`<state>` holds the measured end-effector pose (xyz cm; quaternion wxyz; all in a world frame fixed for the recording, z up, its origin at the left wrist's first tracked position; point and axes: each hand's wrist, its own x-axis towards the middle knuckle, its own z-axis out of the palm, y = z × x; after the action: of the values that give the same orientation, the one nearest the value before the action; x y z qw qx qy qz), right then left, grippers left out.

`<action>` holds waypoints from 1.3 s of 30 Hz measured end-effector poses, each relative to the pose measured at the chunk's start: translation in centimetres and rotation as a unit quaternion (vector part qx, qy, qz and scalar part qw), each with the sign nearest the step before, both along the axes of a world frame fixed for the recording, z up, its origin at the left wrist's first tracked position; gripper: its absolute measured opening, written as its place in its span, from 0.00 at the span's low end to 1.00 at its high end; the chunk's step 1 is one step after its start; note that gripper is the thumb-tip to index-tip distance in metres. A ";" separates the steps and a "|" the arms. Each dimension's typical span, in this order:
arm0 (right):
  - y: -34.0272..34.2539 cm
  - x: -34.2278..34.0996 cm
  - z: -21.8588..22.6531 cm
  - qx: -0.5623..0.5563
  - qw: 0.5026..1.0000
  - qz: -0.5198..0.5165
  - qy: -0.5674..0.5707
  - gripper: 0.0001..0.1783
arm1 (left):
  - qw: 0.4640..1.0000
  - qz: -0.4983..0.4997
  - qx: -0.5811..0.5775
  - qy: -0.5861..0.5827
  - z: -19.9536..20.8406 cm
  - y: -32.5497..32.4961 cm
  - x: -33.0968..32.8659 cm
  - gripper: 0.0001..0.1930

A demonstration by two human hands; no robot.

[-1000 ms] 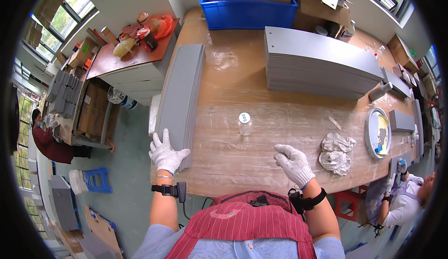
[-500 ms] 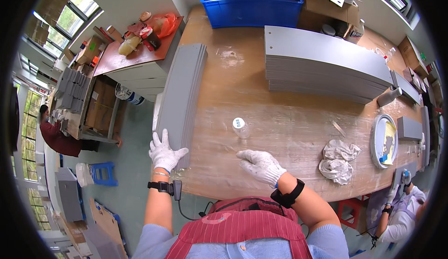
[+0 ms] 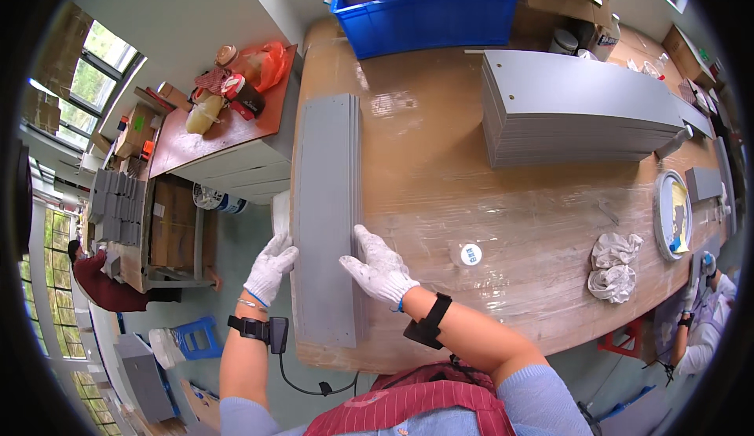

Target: The person wipes a gray rectangular panel with a white cloth, then uses a blue sanding block to smooth the edges and surfaces. They repeatedly flip the panel to work on different sides and wipe it down between sanding passes. The person stacks the finished panel with others on the table.

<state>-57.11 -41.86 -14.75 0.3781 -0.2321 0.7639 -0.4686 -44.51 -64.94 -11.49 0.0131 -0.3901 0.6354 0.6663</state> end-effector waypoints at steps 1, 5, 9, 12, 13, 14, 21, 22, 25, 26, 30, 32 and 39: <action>-1.5 -0.4 -0.3 0.008 1.000 -0.029 -0.008 0.46 | 1.000 -0.008 0.017 -0.003 -0.1 -0.7 -0.9 0.40; -5.6 -3.1 -0.9 0.043 0.994 -0.095 -0.027 0.48 | 0.998 -0.061 -0.007 0.028 -3.0 -2.8 -3.4 0.36; -8.4 -5.6 -1.1 0.061 0.988 -0.138 -0.032 0.48 | 0.994 -0.073 0.023 0.080 -5.4 -4.4 -5.4 0.34; -10.1 -7.1 -0.6 0.075 0.983 -0.161 -0.040 0.47 | 0.995 -0.050 0.048 0.066 -5.2 -4.7 -7.2 0.34; -10.4 -7.5 -0.5 0.077 0.982 -0.169 -0.043 0.47 | 0.995 -0.048 0.061 0.066 -5.5 -5.1 -7.6 0.35; -10.6 -7.8 -0.8 0.067 0.982 -0.172 -0.038 0.46 | 0.994 -0.046 0.073 0.065 -5.8 -5.3 -8.0 0.36; -11.3 -8.9 -1.3 0.049 0.986 -0.147 -0.053 0.44 | 0.994 -0.010 0.078 0.081 -6.7 -5.7 -8.9 0.30; -11.2 -8.7 -1.3 0.051 0.987 -0.144 -0.057 0.45 | 0.994 -0.011 0.071 0.084 -6.8 -5.6 -8.8 0.29; -11.5 -7.6 -1.9 0.075 0.986 -0.146 -0.023 0.47 | 0.992 -0.018 0.097 0.082 -6.6 -5.4 -8.7 0.32; -11.2 -7.0 -1.9 0.081 0.987 -0.136 -0.036 0.48 | 0.990 -0.021 0.113 0.079 -6.4 -5.4 -8.7 0.34; -8.3 -3.6 -1.0 0.117 0.987 -0.078 -0.080 0.51 | 0.993 -0.014 0.103 0.059 -6.8 -4.6 -6.6 0.32; -7.0 -2.4 -0.2 0.129 0.984 -0.050 -0.111 0.52 | 0.993 0.007 0.117 0.035 -6.3 -3.7 -5.8 0.31; -7.1 -3.3 -0.7 0.127 0.985 -0.034 -0.108 0.53 | 0.992 0.000 0.120 0.047 -5.3 -3.4 -6.5 0.30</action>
<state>-60.41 -48.95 -15.46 0.4686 -0.1038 0.7795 -0.4025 -50.99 -68.32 -16.78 0.0298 -0.3534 0.5512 0.7552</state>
